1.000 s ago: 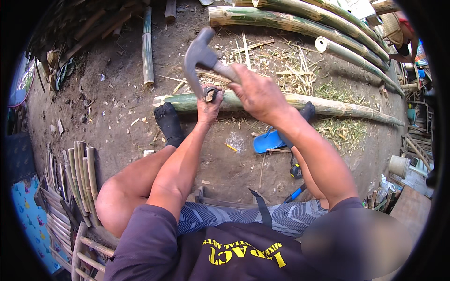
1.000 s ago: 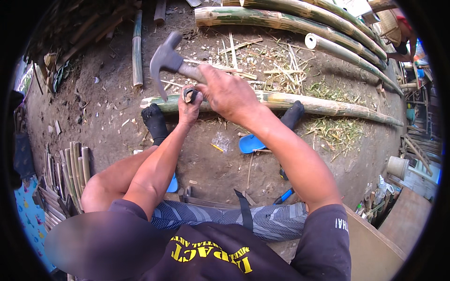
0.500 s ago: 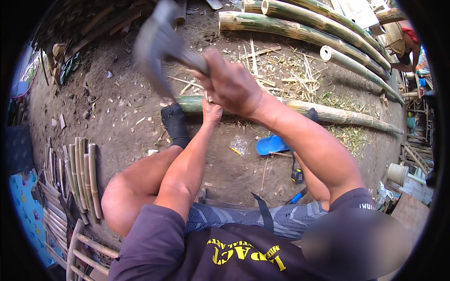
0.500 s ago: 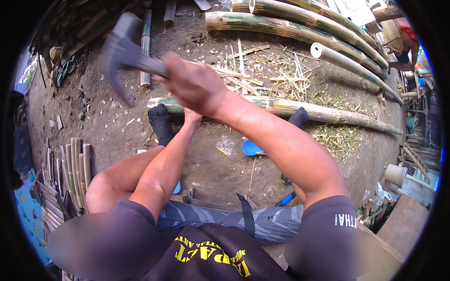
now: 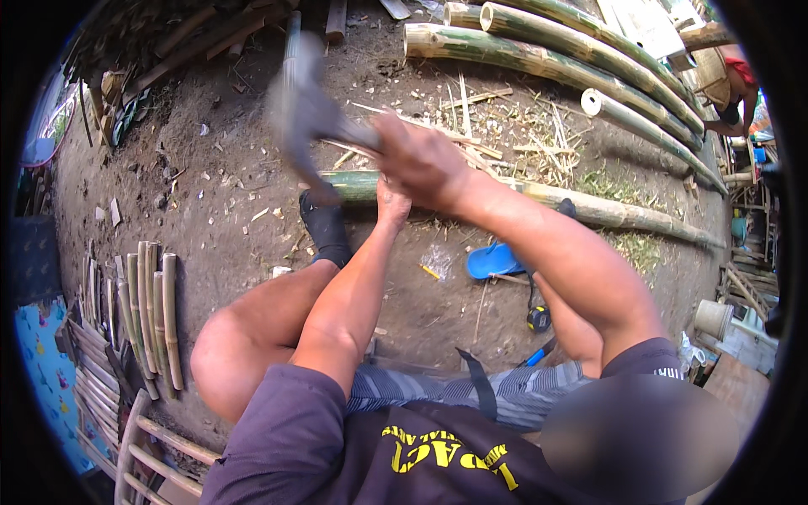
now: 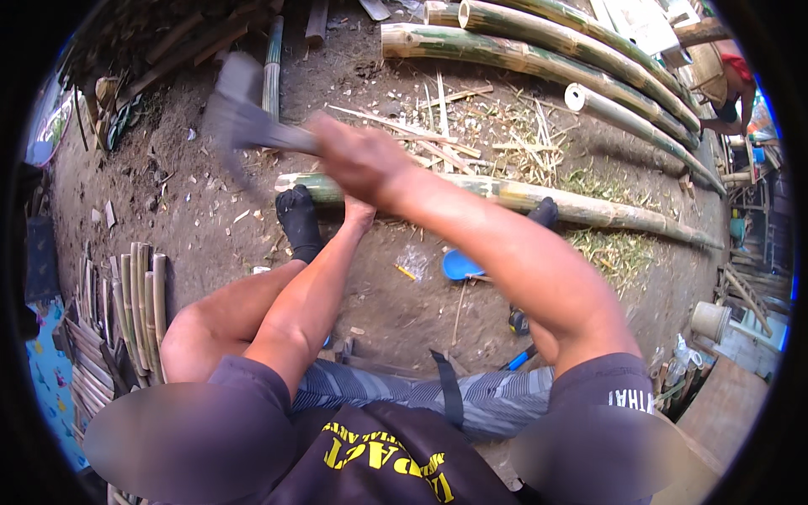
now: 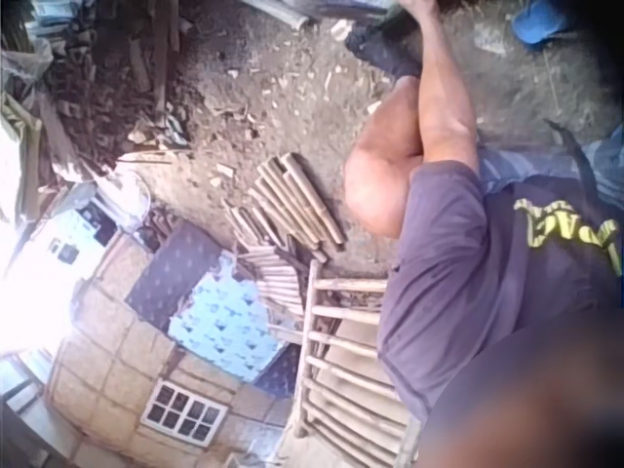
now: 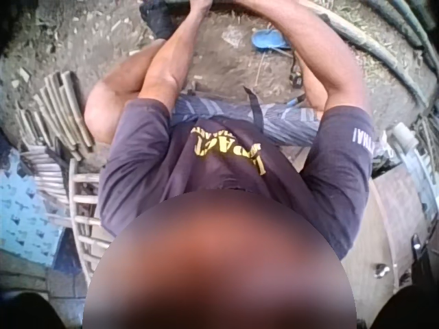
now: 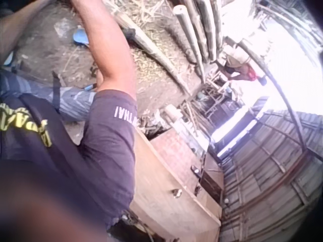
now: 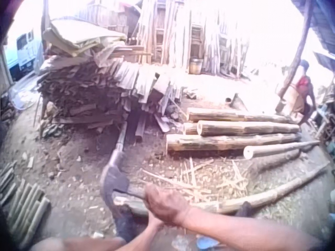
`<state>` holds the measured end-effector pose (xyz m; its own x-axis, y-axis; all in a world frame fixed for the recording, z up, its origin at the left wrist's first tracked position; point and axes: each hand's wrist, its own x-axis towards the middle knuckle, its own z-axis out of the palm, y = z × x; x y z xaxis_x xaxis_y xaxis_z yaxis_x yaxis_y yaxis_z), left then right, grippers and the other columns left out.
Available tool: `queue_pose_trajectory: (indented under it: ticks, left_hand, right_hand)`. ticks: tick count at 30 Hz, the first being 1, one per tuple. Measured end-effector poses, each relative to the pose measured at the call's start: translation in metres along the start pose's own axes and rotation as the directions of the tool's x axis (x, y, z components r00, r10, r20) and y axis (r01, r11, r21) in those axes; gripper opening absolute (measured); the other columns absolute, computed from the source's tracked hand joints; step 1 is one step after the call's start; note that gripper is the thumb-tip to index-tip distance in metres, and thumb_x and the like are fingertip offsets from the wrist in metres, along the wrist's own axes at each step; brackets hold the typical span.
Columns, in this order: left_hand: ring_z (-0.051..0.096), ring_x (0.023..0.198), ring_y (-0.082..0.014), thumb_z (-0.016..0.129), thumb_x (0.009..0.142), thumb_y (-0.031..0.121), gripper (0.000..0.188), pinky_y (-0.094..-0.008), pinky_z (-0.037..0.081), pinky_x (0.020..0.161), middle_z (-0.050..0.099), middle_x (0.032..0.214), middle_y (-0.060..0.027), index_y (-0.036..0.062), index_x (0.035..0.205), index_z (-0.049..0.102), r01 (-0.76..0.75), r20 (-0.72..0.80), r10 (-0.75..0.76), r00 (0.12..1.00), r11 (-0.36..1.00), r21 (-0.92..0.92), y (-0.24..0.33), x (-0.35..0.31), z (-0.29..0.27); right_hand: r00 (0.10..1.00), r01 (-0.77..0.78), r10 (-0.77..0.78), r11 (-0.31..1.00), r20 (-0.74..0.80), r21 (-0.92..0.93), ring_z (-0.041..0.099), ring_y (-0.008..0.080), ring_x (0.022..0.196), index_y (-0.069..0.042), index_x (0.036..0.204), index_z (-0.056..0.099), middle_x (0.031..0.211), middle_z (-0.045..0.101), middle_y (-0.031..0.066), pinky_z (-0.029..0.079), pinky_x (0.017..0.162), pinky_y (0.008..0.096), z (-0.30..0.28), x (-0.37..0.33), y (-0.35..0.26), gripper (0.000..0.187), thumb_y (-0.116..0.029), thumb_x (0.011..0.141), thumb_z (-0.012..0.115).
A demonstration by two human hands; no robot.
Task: The person measures a bamboo pole with a tape measure, then uses a hammer and chisel to carve a hole in the pole. They repeatedly test fit a smaller bamboo piece into the carved hole.
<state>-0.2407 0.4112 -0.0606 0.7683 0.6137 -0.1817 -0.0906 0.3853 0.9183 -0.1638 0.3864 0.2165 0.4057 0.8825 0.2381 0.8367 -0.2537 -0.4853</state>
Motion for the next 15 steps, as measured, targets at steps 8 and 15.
queue_pose_trajectory:
  ticks: [8, 15]
  left_hand:
    - [0.066, 0.091, -0.0134, 0.076, 0.088, 0.009, 0.023, -0.0306, 0.052, 0.086, 0.07, 0.099, -0.0019, 0.0086, 0.108, 0.066, 0.142, -0.066, -0.161, 0.985, 0.964, -0.224, 0.016, 0.002, 0.021]
    - [0.061, 0.064, -0.0155, 0.07, 0.083, 0.01, 0.009, -0.0306, 0.052, 0.062, 0.064, 0.077, -0.0051, 0.0057, 0.084, 0.061, 0.413, 0.082, -0.441, 0.894, 0.881, 0.231, 0.026, 0.079, 0.037]
  right_hand:
    - [0.734, -0.476, 0.568, 0.821, 0.372, -0.314, 0.071, 0.0461, 0.094, 0.009, 0.113, 0.055, 0.098, 0.07, 0.0324, 0.056, 0.083, 0.0534, -0.008, -0.059, 0.093, 0.029, -0.015, 0.097, 0.055]
    - [0.596, -0.8, 0.794, 0.575, 0.119, 0.171, 0.065, 0.0527, 0.098, 0.006, 0.11, 0.054, 0.097, 0.067, 0.0354, 0.05, 0.084, 0.056, 0.011, -0.144, 0.107, 0.037, -0.029, 0.102, 0.056]
